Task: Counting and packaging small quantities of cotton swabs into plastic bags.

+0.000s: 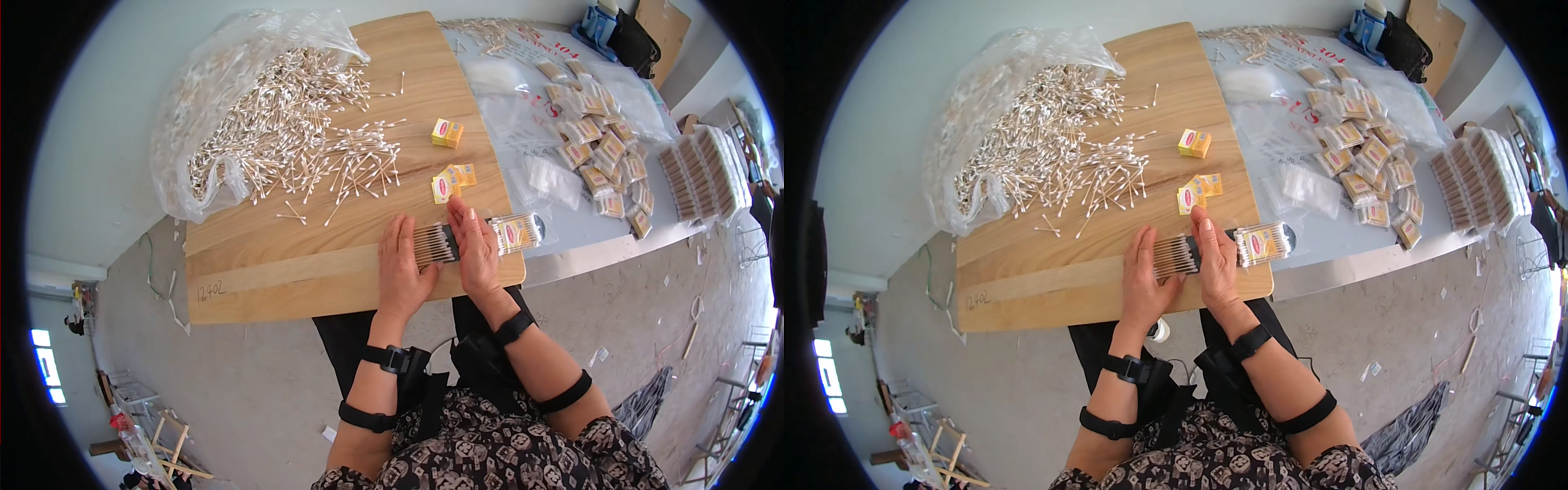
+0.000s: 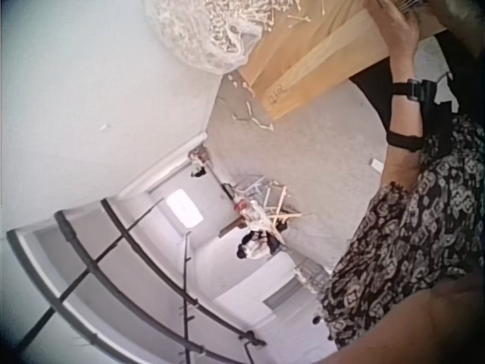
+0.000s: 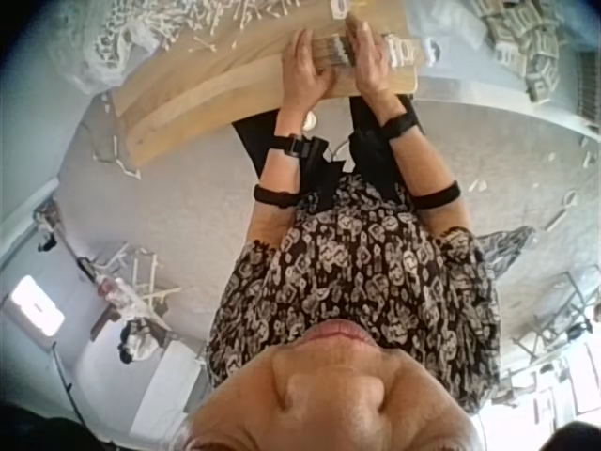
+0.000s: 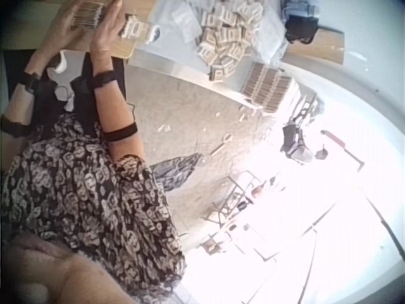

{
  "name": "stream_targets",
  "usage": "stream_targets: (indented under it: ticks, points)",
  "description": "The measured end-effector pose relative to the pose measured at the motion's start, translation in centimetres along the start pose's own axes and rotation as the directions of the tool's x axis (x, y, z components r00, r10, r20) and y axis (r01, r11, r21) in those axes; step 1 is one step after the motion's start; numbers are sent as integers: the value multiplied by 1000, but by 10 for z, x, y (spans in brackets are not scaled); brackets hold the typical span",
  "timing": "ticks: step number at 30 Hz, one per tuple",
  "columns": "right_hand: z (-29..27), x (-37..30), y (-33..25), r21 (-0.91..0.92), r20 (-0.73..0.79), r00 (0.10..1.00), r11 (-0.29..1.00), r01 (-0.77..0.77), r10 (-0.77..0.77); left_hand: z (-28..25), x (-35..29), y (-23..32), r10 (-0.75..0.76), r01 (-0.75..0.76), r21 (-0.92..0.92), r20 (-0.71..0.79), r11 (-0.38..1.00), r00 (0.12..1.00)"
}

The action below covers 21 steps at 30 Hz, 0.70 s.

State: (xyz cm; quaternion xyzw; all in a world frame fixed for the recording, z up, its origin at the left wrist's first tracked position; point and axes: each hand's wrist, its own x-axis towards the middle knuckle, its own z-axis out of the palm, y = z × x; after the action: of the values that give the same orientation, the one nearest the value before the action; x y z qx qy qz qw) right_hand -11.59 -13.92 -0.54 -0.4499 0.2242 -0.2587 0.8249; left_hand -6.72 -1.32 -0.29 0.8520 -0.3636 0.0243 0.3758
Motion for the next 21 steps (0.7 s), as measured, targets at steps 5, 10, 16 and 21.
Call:
stream_targets:
  ticks: [5,10,16,21]
  points:
    - [3,2,6,-41,36,998,998,51,-49,16,7,-8,-251,153,-466,-155,871,956]
    - [7,3,14,-112,36,995,989,95,-91,30,13,-16,-448,105,-926,-75,364,891]
    - [-25,14,11,-279,178,979,948,150,-103,6,6,-5,-53,47,-237,-18,970,998]
    - [-28,1,-23,-642,534,839,597,481,-102,-6,-14,5,-32,-84,353,309,932,950]
